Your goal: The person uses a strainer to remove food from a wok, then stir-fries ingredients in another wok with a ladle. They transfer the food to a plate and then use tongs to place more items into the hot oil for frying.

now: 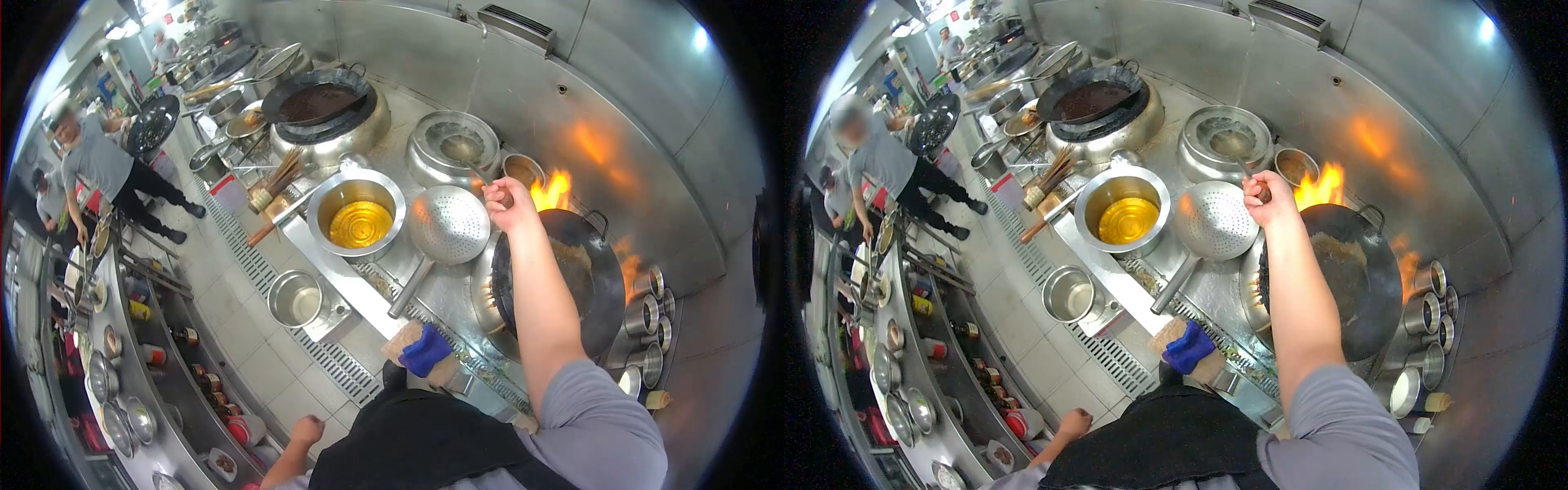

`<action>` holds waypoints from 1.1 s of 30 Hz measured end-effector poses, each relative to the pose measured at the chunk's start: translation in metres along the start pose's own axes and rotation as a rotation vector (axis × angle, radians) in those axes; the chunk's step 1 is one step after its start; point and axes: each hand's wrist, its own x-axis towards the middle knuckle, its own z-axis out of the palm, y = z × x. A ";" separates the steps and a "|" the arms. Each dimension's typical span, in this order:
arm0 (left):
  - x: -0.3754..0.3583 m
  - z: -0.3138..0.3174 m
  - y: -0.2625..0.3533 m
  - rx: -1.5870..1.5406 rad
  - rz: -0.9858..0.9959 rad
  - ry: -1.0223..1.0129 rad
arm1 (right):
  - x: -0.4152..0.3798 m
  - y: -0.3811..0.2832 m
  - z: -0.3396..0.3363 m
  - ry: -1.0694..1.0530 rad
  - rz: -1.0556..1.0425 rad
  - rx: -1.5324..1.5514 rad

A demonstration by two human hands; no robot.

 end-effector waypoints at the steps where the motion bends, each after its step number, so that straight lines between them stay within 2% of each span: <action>1: 0.004 -0.012 0.023 -0.021 0.092 -0.033 | -0.014 0.003 0.003 -0.046 -0.038 0.065; 3: 0.010 -0.044 0.080 -0.011 0.327 -0.113 | -0.045 0.007 0.003 -0.060 -0.069 0.144; 5: 0.011 -0.077 0.149 0.019 0.597 -0.183 | -0.078 0.007 -0.003 -0.161 -0.035 0.252; 7: -0.012 -0.111 0.235 0.096 0.798 -0.235 | -0.118 0.010 -0.009 -0.180 -0.071 0.262; 8: -0.029 -0.122 0.274 0.021 0.984 -0.241 | -0.139 0.012 -0.015 -0.217 -0.078 0.287; 9: -0.036 -0.124 0.309 0.088 1.174 -0.269 | -0.161 0.014 -0.020 -0.254 -0.082 0.308; 10: -0.048 -0.124 0.342 0.148 1.444 -0.106 | -0.182 0.017 -0.028 -0.279 -0.089 0.324; 11: -0.060 -0.115 0.373 0.202 1.409 -0.150 | -0.204 0.021 -0.032 -0.278 -0.096 0.345; 13: -0.085 -0.087 0.420 0.036 1.772 0.077 | -0.242 0.028 -0.045 -0.290 -0.116 0.326; 15: -0.101 -0.048 0.456 0.075 1.961 0.341 | -0.273 0.035 -0.060 -0.209 -0.139 0.262; 16: -0.111 -0.036 0.467 0.067 1.976 0.341 | -0.288 0.037 -0.067 -0.130 -0.157 0.203; 18: -0.131 -0.015 0.482 0.586 1.885 0.142 | -0.312 0.037 -0.088 -0.049 -0.162 0.136; 19: -0.138 -0.007 0.486 0.585 1.905 0.135 | -0.323 0.039 -0.099 0.028 -0.152 0.081; 21: -0.148 0.007 0.497 0.697 1.747 0.239 | -0.345 0.045 -0.117 0.095 -0.173 0.034; 22: -0.146 0.013 0.502 0.565 1.772 0.257 | -0.354 0.048 -0.126 0.182 -0.191 -0.075; 23: -0.145 0.021 0.510 0.574 1.788 0.250 | -0.363 0.051 -0.133 0.269 -0.206 -0.185; 25: -0.146 0.039 0.516 0.468 1.766 0.112 | -0.381 0.056 -0.148 0.325 -0.207 -0.207; 27: -0.152 0.049 0.513 0.475 1.701 0.060 | -0.398 0.058 -0.161 0.465 -0.223 -0.439; 29: -0.155 0.044 0.513 0.679 1.600 0.082 | -0.419 0.058 -0.174 0.528 -0.254 -0.485; 31: -0.159 0.031 0.516 0.601 1.612 0.094 | -0.434 0.055 -0.191 0.667 -0.250 -0.818; 33: -0.155 0.036 0.510 0.547 1.661 0.068 | -0.437 0.058 -0.208 0.773 -0.357 -1.097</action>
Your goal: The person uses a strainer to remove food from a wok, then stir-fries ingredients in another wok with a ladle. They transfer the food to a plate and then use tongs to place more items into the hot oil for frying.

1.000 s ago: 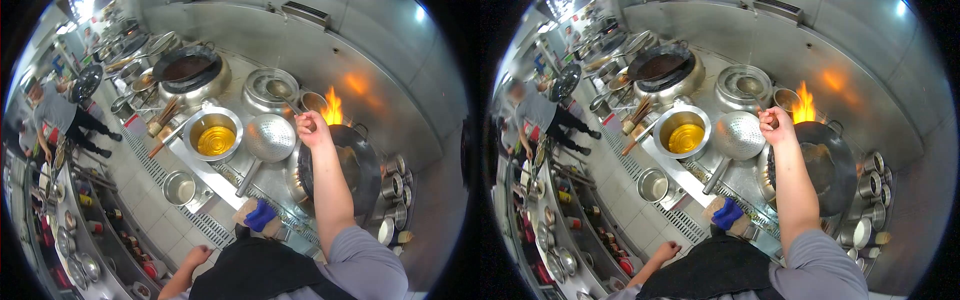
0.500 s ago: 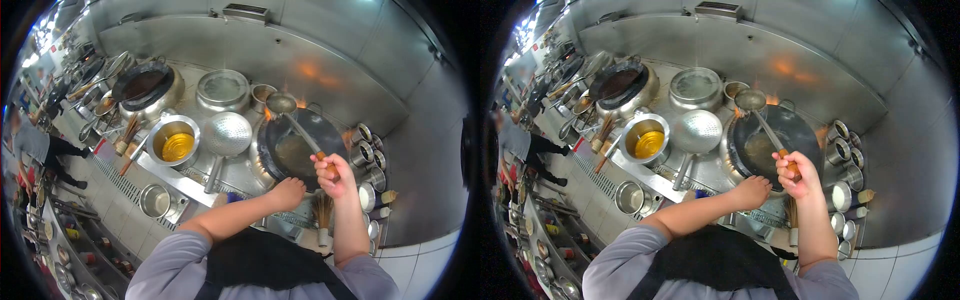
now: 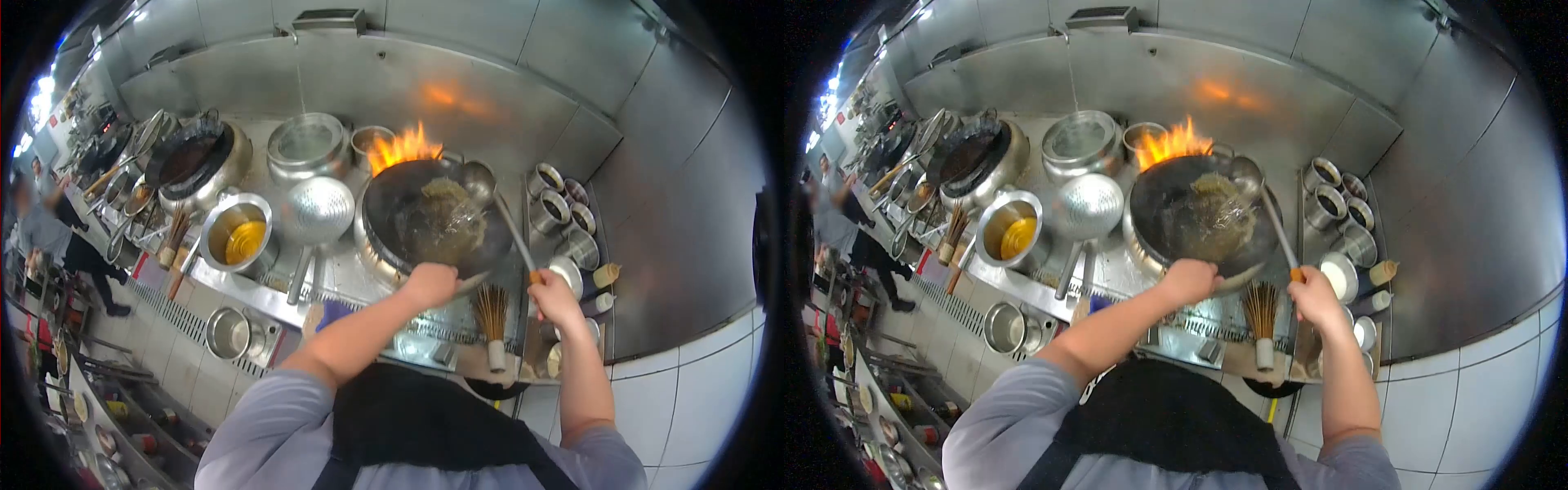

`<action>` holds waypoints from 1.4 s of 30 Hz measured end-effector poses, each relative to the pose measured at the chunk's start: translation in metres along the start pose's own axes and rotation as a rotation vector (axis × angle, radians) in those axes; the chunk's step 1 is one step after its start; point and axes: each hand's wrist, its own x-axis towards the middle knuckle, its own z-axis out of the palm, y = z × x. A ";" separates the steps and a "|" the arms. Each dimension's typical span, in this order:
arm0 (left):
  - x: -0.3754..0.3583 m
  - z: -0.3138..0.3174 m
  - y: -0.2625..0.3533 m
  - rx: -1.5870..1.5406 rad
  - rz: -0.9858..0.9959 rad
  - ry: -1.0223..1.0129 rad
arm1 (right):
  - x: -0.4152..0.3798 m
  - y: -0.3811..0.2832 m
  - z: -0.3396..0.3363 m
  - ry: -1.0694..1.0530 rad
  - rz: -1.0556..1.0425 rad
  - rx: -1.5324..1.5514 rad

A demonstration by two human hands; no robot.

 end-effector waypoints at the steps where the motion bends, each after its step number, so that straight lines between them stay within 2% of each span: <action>1: 0.004 0.009 -0.002 0.001 -0.045 0.029 | 0.008 0.015 0.004 0.079 -0.089 -0.181; 2: 0.006 0.015 -0.006 0.013 -0.045 0.033 | 0.017 0.025 0.008 0.169 -0.188 -0.358; 4: 0.007 0.023 -0.003 0.036 -0.107 0.067 | 0.011 0.022 0.032 0.255 -0.104 -0.570; 5: 0.007 0.025 -0.001 0.035 -0.109 0.076 | 0.004 0.017 0.047 0.210 -0.026 -0.494; 6: 0.002 0.027 -0.002 0.009 -0.050 0.265 | 0.011 0.035 0.063 0.172 -0.095 -0.435; 7: -0.007 0.029 -0.003 -0.012 0.007 0.447 | -0.006 0.016 0.076 0.049 0.041 -0.120; 8: -0.016 0.027 0.000 -0.003 -0.001 0.446 | 0.013 0.047 0.098 -0.037 0.086 0.236; 9: -0.026 0.021 0.008 -0.158 -0.037 0.569 | 0.002 0.031 0.107 -0.126 0.198 0.593; 10: -0.036 0.014 0.017 -0.317 -0.067 0.687 | 0.005 0.030 0.119 -0.236 0.171 0.826; 13: -0.081 -0.002 0.025 -1.264 -0.489 0.415 | -0.019 0.007 0.122 -0.329 0.128 1.033; 15: -0.122 -0.015 0.011 -0.874 -0.452 0.509 | -0.022 0.021 0.107 -0.432 -0.124 0.716; 16: -0.143 -0.031 0.011 -0.483 -0.452 0.598 | -0.016 0.043 0.104 -0.425 -0.124 0.739; 17: -0.161 -0.044 0.005 -0.356 -0.465 0.639 | -0.007 0.077 0.102 -0.217 -0.322 0.033; 18: -0.176 -0.056 0.001 -0.365 -0.465 0.699 | -0.003 0.107 0.101 0.004 -0.484 -0.680; 20: -0.198 -0.079 0.001 -0.402 -0.561 0.685 | -0.013 0.147 0.102 -0.040 -0.045 -0.874; 22: -0.201 -0.100 0.011 -0.271 -0.562 0.569 | -0.008 0.198 0.123 -0.015 0.043 -0.847; 23: -0.194 -0.100 0.010 -0.273 -0.562 0.563 | -0.005 0.216 0.125 0.015 0.124 -0.831; 24: -0.182 -0.098 0.010 -0.142 -0.519 0.496 | 0.001 0.225 0.112 0.014 0.128 -0.835; 25: -0.169 -0.094 0.011 -0.012 -0.474 0.429 | 0.010 0.228 0.096 -0.086 0.228 -0.399; 26: -0.152 -0.087 0.012 -0.014 -0.472 0.428 | 0.021 0.230 0.083 -0.179 0.318 0.043; 28: -0.117 -0.067 0.004 0.285 -0.421 0.298 | 0.000 0.184 0.032 -0.150 0.282 0.654; 29: -0.112 -0.061 -0.007 0.283 -0.417 0.301 | -0.016 0.154 0.010 -0.127 0.175 0.657; 30: -0.105 -0.056 -0.018 0.209 -0.526 0.063 | -0.028 0.124 -0.011 -0.101 0.064 0.656; 31: -0.097 -0.054 -0.025 0.128 -0.626 -0.173 | -0.031 0.101 -0.029 -0.087 -0.003 0.606; 34: -0.117 -0.092 -0.013 0.173 -0.606 -0.165 | -0.014 0.033 -0.056 -0.110 -0.225 0.400; 35: -0.127 -0.103 -0.008 0.214 -0.578 -0.056 | 0.001 0.011 -0.048 -0.007 -0.280 0.164; 36: -0.131 -0.107 -0.011 0.208 -0.587 -0.063 | 0.017 -0.014 -0.033 0.094 -0.344 -0.074; 38: -0.133 -0.122 -0.021 0.217 -0.495 -0.007 | 0.057 -0.044 0.027 0.344 -0.519 -0.803; 39: -0.131 -0.136 -0.013 0.251 -0.488 -0.116 | 0.085 -0.046 0.054 0.127 -0.548 -0.947; 40: -0.132 -0.140 -0.014 0.256 -0.481 -0.129 | 0.112 -0.041 0.074 -0.102 -0.560 -1.081; 42: -0.132 -0.145 -0.019 0.232 -0.496 -0.243 | 0.166 -0.041 0.080 -0.149 -0.532 -1.266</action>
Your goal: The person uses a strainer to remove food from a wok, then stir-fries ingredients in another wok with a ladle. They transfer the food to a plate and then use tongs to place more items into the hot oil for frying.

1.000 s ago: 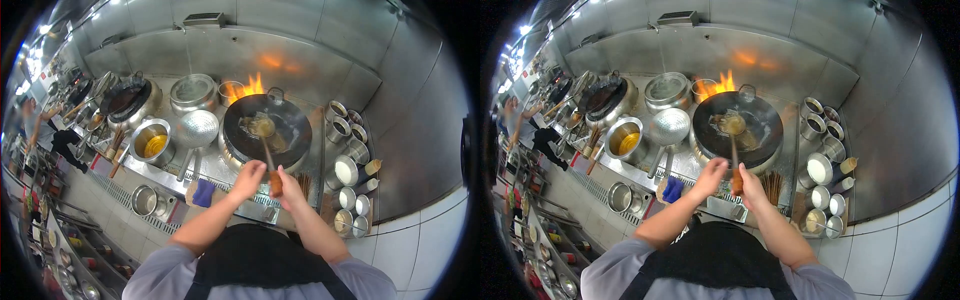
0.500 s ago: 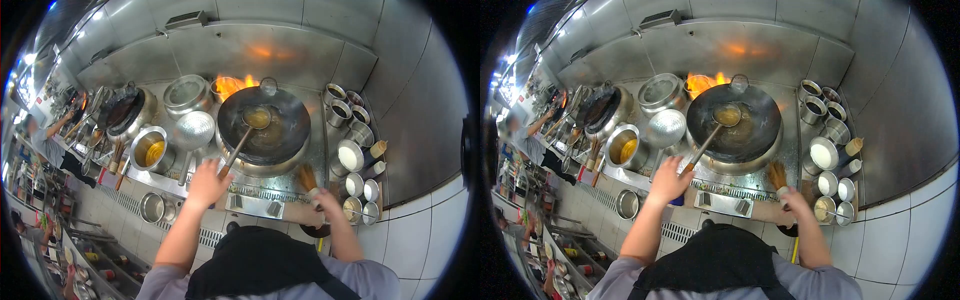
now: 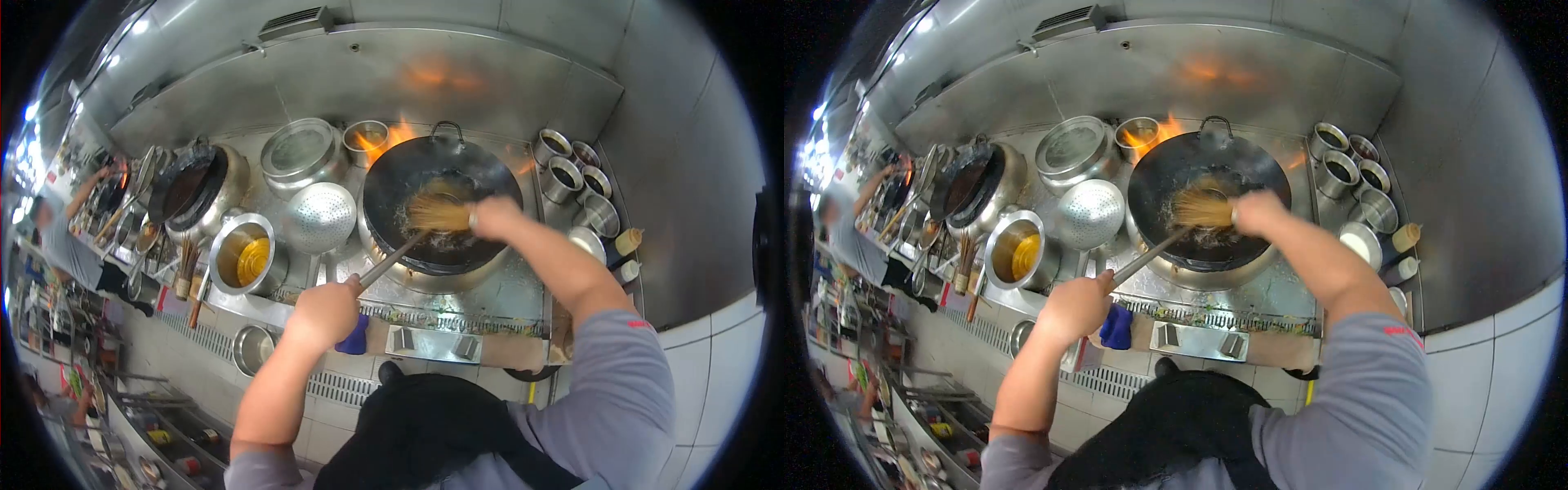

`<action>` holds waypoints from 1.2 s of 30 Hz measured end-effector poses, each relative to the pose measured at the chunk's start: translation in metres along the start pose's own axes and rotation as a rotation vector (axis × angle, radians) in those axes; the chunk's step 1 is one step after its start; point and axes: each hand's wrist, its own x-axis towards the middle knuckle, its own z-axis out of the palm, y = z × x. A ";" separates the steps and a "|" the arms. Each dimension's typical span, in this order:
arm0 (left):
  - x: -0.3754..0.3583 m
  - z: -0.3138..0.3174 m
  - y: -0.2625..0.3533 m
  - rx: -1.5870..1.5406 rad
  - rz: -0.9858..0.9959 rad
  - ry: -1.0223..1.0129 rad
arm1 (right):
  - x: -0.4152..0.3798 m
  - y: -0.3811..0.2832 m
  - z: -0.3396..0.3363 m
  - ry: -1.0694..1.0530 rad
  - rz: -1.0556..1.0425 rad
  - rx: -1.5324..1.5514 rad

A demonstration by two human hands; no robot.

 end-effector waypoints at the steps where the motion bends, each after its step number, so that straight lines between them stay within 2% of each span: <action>1: 0.004 0.002 -0.003 0.010 0.015 -0.008 | 0.018 0.011 -0.007 0.099 0.044 -0.036; 2: 0.007 0.008 -0.006 0.011 0.000 0.029 | 0.030 0.015 -0.012 0.195 0.075 -0.084; 3: 0.008 0.013 -0.008 0.014 -0.019 0.064 | 0.025 -0.010 -0.017 0.237 0.111 -0.123; 4: 0.009 0.012 -0.009 0.017 -0.016 0.064 | 0.017 -0.026 -0.010 0.248 0.038 -0.109; 6: 0.007 0.011 -0.011 0.156 0.027 0.099 | 0.026 -0.021 0.016 0.066 -0.016 0.145; 7: 0.006 0.012 -0.013 0.155 0.029 0.100 | 0.021 -0.020 -0.023 -0.100 0.030 0.037; 8: 0.005 0.015 -0.015 0.184 0.051 0.131 | 0.038 -0.004 -0.019 -0.047 0.089 -0.041; 10: 0.005 0.015 -0.017 0.216 0.068 0.174 | 0.033 -0.026 -0.018 0.131 0.151 -0.056; 11: 0.007 0.014 -0.014 0.274 0.053 0.181 | 0.012 -0.048 -0.034 0.032 0.140 0.083; 12: 0.007 0.013 -0.012 0.329 0.041 0.183 | 0.013 -0.039 0.003 0.147 -0.059 0.272; 14: -0.001 0.002 -0.014 0.354 0.065 0.181 | 0.003 -0.013 -0.040 -0.288 0.112 0.587; 15: -0.003 -0.003 -0.015 0.374 0.074 0.187 | 0.009 0.003 -0.046 -0.148 0.042 0.133; 16: -0.001 -0.002 -0.016 0.374 0.069 0.195 | 0.015 0.002 -0.043 0.022 0.114 -0.050; 18: 0.002 0.005 -0.015 0.411 0.117 0.180 | 0.003 -0.041 -0.029 0.022 0.189 -0.005; 19: 0.002 0.003 -0.019 0.421 0.134 0.179 | -0.007 -0.045 -0.010 0.157 -0.019 0.148; 20: 0.002 -0.002 -0.027 0.404 0.167 0.194 | -0.006 -0.031 -0.005 0.156 0.001 0.156; 22: 0.005 -0.007 -0.050 0.349 0.204 0.215 | 0.006 0.003 -0.021 -0.067 0.111 -0.064; 25: 0.018 0.020 -0.099 0.203 0.228 0.248 | -0.001 0.012 -0.051 0.235 0.504 0.110; 26: 0.012 0.035 -0.108 0.263 0.090 0.298 | -0.020 0.014 -0.051 0.228 0.507 0.114; 27: 0.012 0.054 -0.117 0.320 -0.051 0.356 | -0.040 0.024 -0.049 0.548 0.452 0.366; 28: 0.018 0.089 -0.128 0.316 -0.056 0.354 | -0.051 0.029 -0.046 0.862 0.374 0.617; 30: 0.028 0.152 -0.146 -0.025 -0.293 0.360 | -0.063 -0.017 -0.019 1.072 0.524 0.999; 31: 0.023 0.157 -0.138 -0.105 -0.318 0.380 | -0.071 -0.022 -0.017 0.557 0.583 0.661; 32: 0.021 0.167 -0.125 -0.203 -0.351 0.403 | -0.077 -0.028 -0.019 0.263 0.354 0.378; 33: 0.014 0.178 -0.122 -0.208 -0.357 0.406 | -0.077 -0.018 -0.018 0.156 0.336 0.312; 34: 0.010 0.183 -0.124 -0.385 -0.331 0.305 | -0.076 -0.008 -0.017 0.055 0.317 0.251; 35: 0.023 0.182 -0.127 -0.564 -0.297 0.221 | -0.075 0.006 -0.022 0.078 0.311 0.243; 36: 0.023 0.175 -0.120 -0.569 -0.314 0.236 | -0.081 0.011 -0.025 0.340 0.375 0.513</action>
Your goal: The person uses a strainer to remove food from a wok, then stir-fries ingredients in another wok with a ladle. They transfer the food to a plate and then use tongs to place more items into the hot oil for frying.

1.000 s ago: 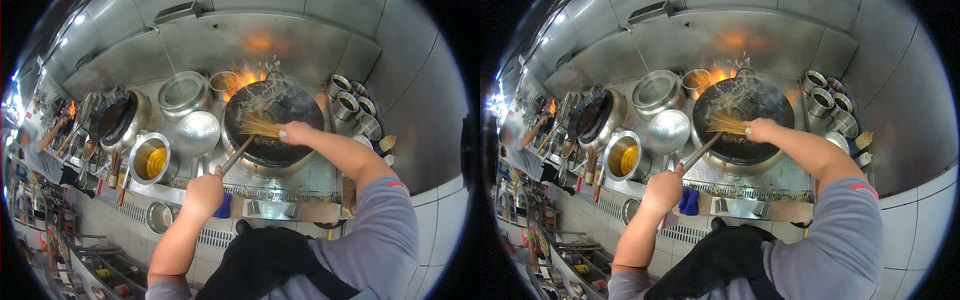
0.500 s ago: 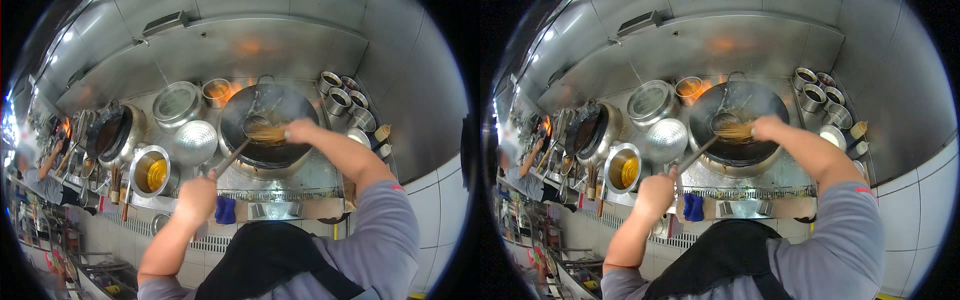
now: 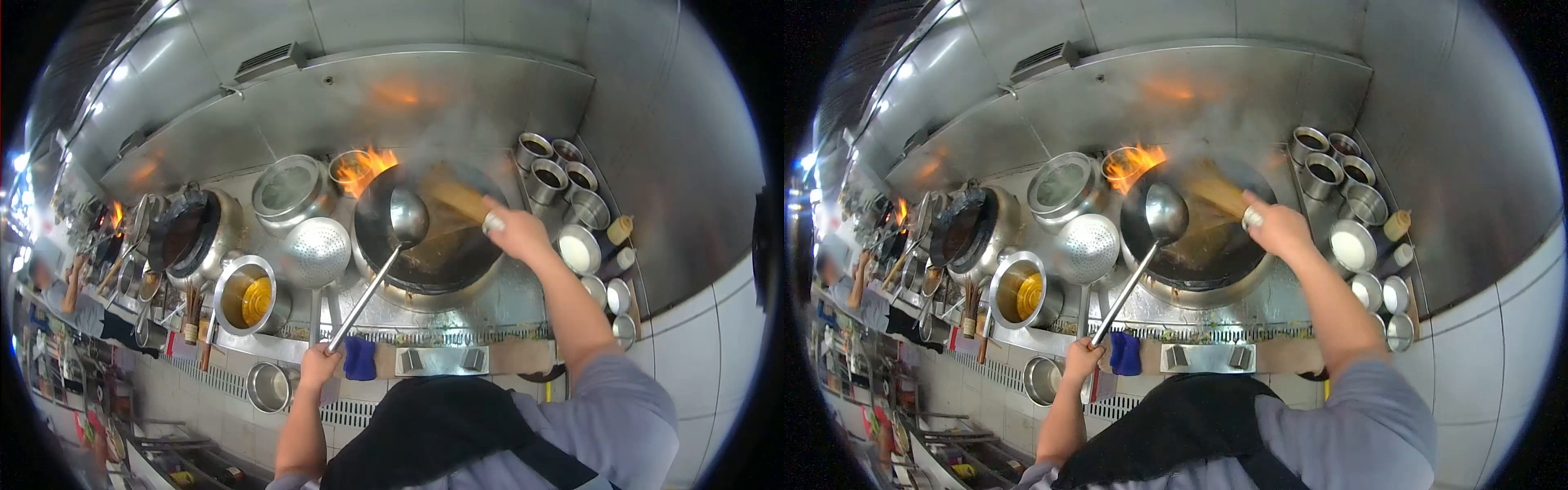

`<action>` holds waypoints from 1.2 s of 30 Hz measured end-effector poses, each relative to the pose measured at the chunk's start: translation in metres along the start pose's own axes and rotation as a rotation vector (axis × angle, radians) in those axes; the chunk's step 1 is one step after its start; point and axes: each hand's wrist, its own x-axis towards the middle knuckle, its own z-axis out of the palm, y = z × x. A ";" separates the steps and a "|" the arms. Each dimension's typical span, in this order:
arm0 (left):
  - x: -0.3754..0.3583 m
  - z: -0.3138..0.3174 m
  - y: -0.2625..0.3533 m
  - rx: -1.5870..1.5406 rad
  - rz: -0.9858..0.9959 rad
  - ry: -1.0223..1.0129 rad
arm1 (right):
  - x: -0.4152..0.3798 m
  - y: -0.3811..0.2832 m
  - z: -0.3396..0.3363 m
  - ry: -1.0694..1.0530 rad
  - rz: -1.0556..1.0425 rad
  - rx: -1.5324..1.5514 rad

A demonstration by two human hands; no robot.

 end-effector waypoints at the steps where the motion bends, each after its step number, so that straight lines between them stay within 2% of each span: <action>1: -0.008 0.001 0.010 -0.057 0.046 0.035 | -0.002 0.004 -0.003 0.209 0.053 0.309; 2: -0.013 0.004 0.018 -0.112 0.095 0.068 | 0.004 0.005 0.002 0.203 0.038 0.312; 4: -0.017 0.016 0.024 -0.127 0.069 0.063 | 0.008 0.000 0.017 0.437 0.072 0.578; 5: -0.021 0.019 0.029 -0.175 0.023 0.032 | 0.011 0.002 0.009 0.133 -0.097 0.169; 6: -0.021 0.022 0.035 -0.228 -0.018 0.010 | 0.012 -0.008 -0.001 -0.078 -0.117 -0.069; 8: -0.028 0.026 0.027 -0.277 -0.040 -0.015 | 0.033 0.024 -0.001 -0.037 -0.237 -0.386; 9: -0.029 0.029 0.026 -0.347 -0.073 -0.049 | 0.026 0.019 -0.015 0.009 -0.124 -0.220; 10: -0.033 0.029 0.032 -0.354 -0.088 -0.034 | 0.022 0.014 -0.014 0.006 -0.146 -0.221; 12: -0.044 0.032 0.046 -0.590 -0.173 -0.159 | 0.008 -0.001 -0.003 0.482 0.041 0.567; 13: -0.047 0.032 0.056 -0.660 -0.171 -0.199 | 0.006 -0.009 0.017 0.399 0.080 0.640; 14: -0.045 0.029 0.064 -0.655 -0.173 -0.194 | 0.008 -0.008 0.027 0.215 -0.130 0.325; 16: -0.046 0.025 0.079 -0.617 -0.193 -0.081 | 0.017 -0.010 0.038 -0.001 -0.153 0.062; 17: -0.047 0.020 0.088 -0.601 -0.201 0.051 | 0.021 -0.006 0.034 -0.036 -0.161 0.043; 18: -0.039 0.027 0.070 -0.412 -0.177 0.242 | 0.025 -0.004 0.023 -0.074 -0.177 0.018; 20: -0.048 0.012 0.074 -0.176 0.039 0.554 | 0.011 -0.016 -0.011 -0.157 -0.215 0.028; 22: -0.063 -0.011 0.100 -0.404 -0.037 0.489 | -0.003 -0.031 -0.032 -0.141 -0.379 -0.212; 23: -0.067 -0.016 0.100 -0.332 0.073 0.500 | -0.010 -0.052 -0.030 -0.145 -0.413 -0.341; 24: -0.067 -0.019 0.093 -0.332 0.059 0.518 | 0.000 -0.069 -0.014 -0.349 -0.457 -0.310; 25: -0.067 -0.019 0.084 -0.325 -0.060 0.422 | 0.023 -0.078 0.022 -0.412 -0.642 -0.320; 26: -0.071 -0.016 0.078 -0.319 -0.179 0.313 | 0.058 -0.080 0.071 -0.278 -0.514 -0.241; 27: -0.075 -0.013 0.079 -0.230 -0.214 0.318 | 0.094 -0.082 0.111 -0.142 -0.382 -0.164; 28: -0.080 -0.006 0.075 -0.234 -0.218 0.317 | 0.123 -0.085 0.128 -0.100 -0.155 -0.005; 30: -0.091 0.005 0.060 -0.206 -0.185 0.384 | 0.115 -0.098 0.117 -0.124 -0.195 0.046; 31: -0.098 0.000 0.068 -0.131 -0.270 0.328 | 0.093 -0.100 0.098 -0.198 -0.334 -0.045; 34: -0.106 0.011 0.047 -0.090 -0.265 0.312 | 0.034 -0.084 0.037 -0.422 -0.663 -0.414; 36: -0.109 0.023 0.027 -0.049 -0.255 0.316 | 0.047 -0.086 0.029 -0.529 -0.549 -0.550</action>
